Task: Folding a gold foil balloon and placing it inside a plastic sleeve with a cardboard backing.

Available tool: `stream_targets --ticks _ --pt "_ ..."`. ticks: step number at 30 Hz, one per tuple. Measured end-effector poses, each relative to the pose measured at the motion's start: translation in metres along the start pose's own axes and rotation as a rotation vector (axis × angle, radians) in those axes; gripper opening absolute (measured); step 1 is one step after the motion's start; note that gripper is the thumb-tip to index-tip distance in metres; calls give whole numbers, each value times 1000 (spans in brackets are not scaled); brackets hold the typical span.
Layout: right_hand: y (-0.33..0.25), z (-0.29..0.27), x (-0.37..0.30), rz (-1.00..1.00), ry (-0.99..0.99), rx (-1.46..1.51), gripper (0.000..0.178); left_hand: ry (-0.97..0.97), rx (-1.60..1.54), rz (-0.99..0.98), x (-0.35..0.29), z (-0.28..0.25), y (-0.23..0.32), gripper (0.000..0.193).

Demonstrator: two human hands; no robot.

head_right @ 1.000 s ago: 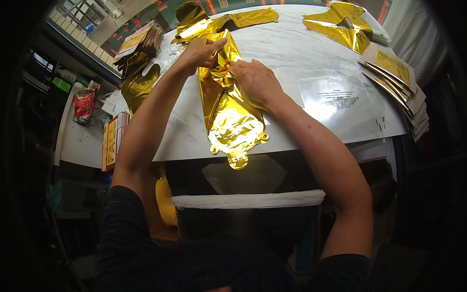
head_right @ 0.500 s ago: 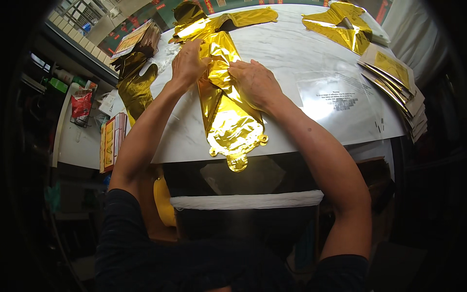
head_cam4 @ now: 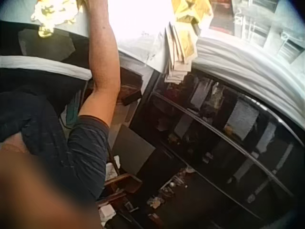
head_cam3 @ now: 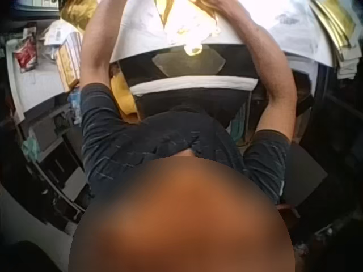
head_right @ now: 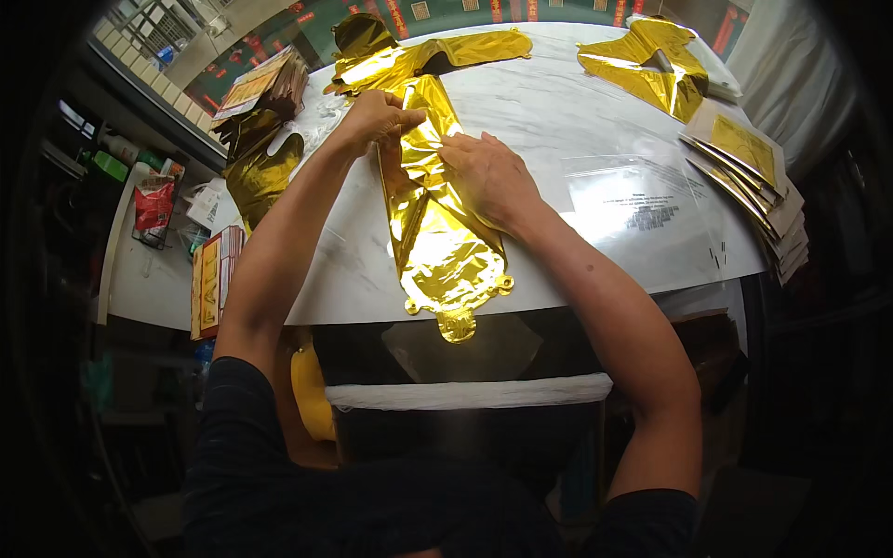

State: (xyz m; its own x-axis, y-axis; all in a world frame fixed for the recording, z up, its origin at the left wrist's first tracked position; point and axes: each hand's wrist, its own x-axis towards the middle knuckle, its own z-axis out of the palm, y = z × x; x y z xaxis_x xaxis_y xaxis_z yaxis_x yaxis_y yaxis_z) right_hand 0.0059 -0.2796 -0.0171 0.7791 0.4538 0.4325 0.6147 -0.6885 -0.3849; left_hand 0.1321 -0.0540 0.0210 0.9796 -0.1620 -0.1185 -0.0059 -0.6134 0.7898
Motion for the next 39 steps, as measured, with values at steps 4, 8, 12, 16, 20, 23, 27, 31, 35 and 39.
stream_targets --ticks 4,8,12,16,20,23,27,31,35,39 --pt "10 3 -6 -20 78 -10 30 -77 -40 177 -5 13 20 23" --pt "5 -2 0 -6 -24 -22 32 -186 -151 188 -3 4 12 17" --pt "12 5 -4 -27 50 -44 31 -257 -342 154 -9 10 17 19" --pt "11 3 -5 -22 42 -16 31 -257 -396 83 -22 11 28 23" --pt "10 7 -2 -39 68 -11 31 -139 -316 -42 -14 6 18 32" --pt "12 5 -4 -21 63 -7 30 -97 -235 -74 -17 9 23 44" --pt "7 7 -1 -34 85 11 29 258 217 214 -23 5 9 48" --pt "10 5 -4 -25 90 0 29 349 647 664 -64 6 19 53" --pt "9 2 -3 -10 26 -6 30 -100 758 905 -92 3 8 48" --pt "12 4 -3 -15 47 -2 32 -242 849 800 -93 -4 -15 55"
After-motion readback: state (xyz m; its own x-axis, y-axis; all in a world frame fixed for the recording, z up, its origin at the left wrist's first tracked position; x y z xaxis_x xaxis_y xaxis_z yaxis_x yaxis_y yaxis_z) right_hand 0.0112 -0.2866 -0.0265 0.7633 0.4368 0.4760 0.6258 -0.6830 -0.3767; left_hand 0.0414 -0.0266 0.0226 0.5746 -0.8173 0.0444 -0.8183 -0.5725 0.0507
